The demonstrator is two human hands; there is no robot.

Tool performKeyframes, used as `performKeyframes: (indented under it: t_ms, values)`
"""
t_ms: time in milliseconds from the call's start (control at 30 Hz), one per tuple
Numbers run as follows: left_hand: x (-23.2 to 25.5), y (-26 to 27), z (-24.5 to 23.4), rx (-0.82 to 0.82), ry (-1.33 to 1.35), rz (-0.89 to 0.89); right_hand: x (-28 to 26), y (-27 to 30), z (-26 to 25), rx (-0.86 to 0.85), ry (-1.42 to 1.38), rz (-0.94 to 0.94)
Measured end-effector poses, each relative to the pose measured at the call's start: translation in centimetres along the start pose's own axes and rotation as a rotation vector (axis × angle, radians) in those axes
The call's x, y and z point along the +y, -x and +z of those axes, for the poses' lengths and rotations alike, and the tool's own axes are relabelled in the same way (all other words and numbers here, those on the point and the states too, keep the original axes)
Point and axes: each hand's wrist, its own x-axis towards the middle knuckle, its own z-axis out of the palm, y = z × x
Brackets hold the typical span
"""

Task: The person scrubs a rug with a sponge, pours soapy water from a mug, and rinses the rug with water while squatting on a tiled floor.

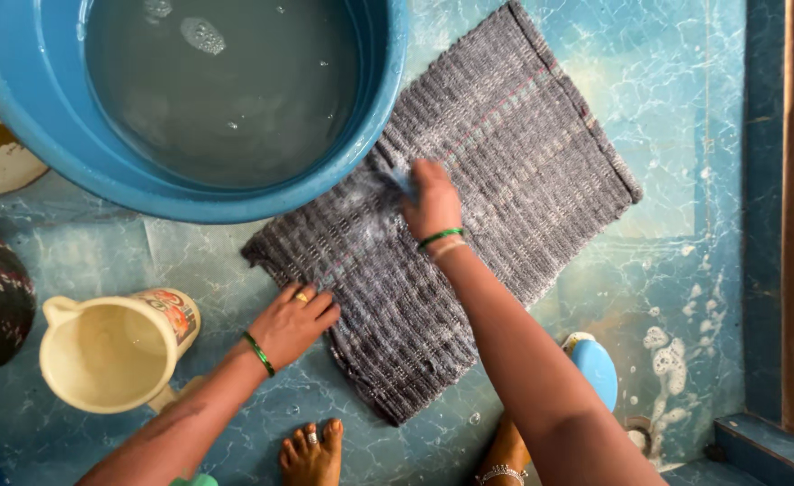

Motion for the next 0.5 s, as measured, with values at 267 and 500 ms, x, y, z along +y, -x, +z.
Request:
performKeyframes:
  t_ms: [267,500]
  values:
    - [5.8,2.9,5.5,-0.208,0.247,-0.020,0.6,4.7,-5.0,0.198,-0.289,0.129]
    - [9.4,7.0,6.5,-0.284,0.639,-0.112,-6.7,13.3,0.3,-0.221,0.152,-0.632]
